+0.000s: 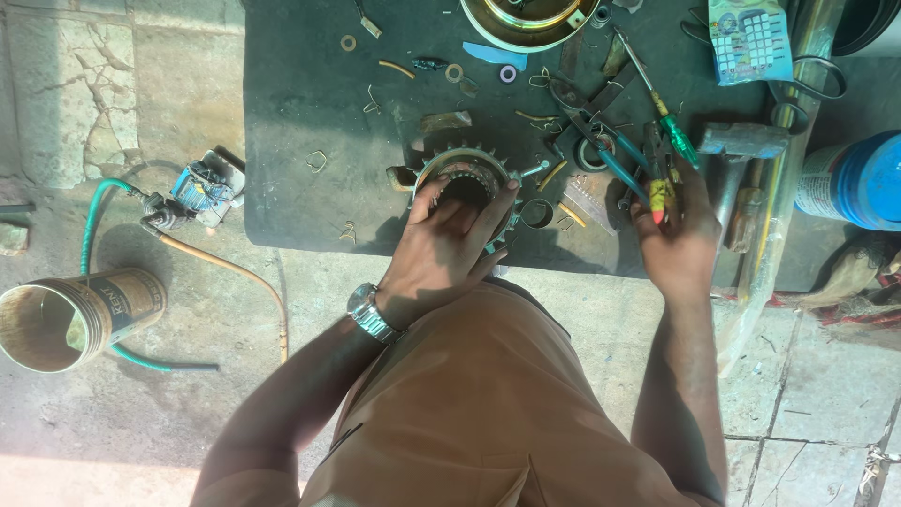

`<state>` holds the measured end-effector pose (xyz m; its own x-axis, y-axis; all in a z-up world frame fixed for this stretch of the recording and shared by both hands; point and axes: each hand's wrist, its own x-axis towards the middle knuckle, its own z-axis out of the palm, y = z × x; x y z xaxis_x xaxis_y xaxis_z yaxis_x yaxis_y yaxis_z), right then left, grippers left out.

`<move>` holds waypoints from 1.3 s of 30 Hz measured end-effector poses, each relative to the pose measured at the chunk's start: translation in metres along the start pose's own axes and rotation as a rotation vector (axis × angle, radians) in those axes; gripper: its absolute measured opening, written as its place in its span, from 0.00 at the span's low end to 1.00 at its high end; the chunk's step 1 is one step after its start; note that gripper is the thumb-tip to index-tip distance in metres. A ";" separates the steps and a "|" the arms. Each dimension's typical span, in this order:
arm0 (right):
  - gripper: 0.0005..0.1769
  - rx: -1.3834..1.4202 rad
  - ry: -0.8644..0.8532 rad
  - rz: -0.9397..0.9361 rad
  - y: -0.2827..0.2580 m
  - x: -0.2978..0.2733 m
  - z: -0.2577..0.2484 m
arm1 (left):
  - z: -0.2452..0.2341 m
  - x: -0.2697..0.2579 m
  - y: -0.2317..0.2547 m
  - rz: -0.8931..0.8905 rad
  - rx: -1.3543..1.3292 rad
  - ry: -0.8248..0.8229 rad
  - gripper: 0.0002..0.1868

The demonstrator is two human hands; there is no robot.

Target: The person uses pliers and a hammer to adjust and secure parts of a cylindrical electrical component on a cluttered workbench. They repeatedly reposition the component and apply force with the tools to manipulate internal elements.

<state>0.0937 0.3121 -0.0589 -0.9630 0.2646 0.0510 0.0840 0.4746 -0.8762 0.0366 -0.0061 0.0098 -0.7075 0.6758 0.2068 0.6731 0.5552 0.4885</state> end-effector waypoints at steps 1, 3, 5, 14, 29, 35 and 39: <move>0.39 -0.174 0.019 -0.017 -0.003 0.002 0.001 | -0.003 0.000 -0.001 0.007 -0.034 -0.018 0.48; 0.40 -0.524 0.056 -0.051 -0.013 0.005 0.004 | -0.009 0.001 -0.004 -0.004 -0.088 -0.101 0.49; 0.39 -0.729 0.100 -0.170 -0.024 0.006 0.007 | -0.015 0.000 -0.005 -0.044 -0.126 -0.228 0.49; 0.22 -0.265 -0.051 -0.214 -0.073 -0.013 0.032 | -0.033 0.003 -0.006 0.067 -0.212 -0.165 0.49; 0.21 -0.297 0.094 -0.111 -0.049 -0.022 0.010 | -0.027 -0.002 -0.018 0.145 -0.165 -0.094 0.44; 0.28 -0.549 0.146 -0.077 -0.038 -0.022 0.016 | -0.022 -0.004 -0.017 0.133 -0.116 -0.059 0.46; 0.41 -0.925 0.188 -0.061 -0.026 -0.011 0.021 | -0.025 -0.004 -0.018 0.135 -0.129 -0.118 0.49</move>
<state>0.0964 0.2790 -0.0467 -0.9221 0.3104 0.2312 0.2826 0.9481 -0.1457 0.0223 -0.0311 0.0214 -0.5776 0.7960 0.1811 0.7218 0.3943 0.5688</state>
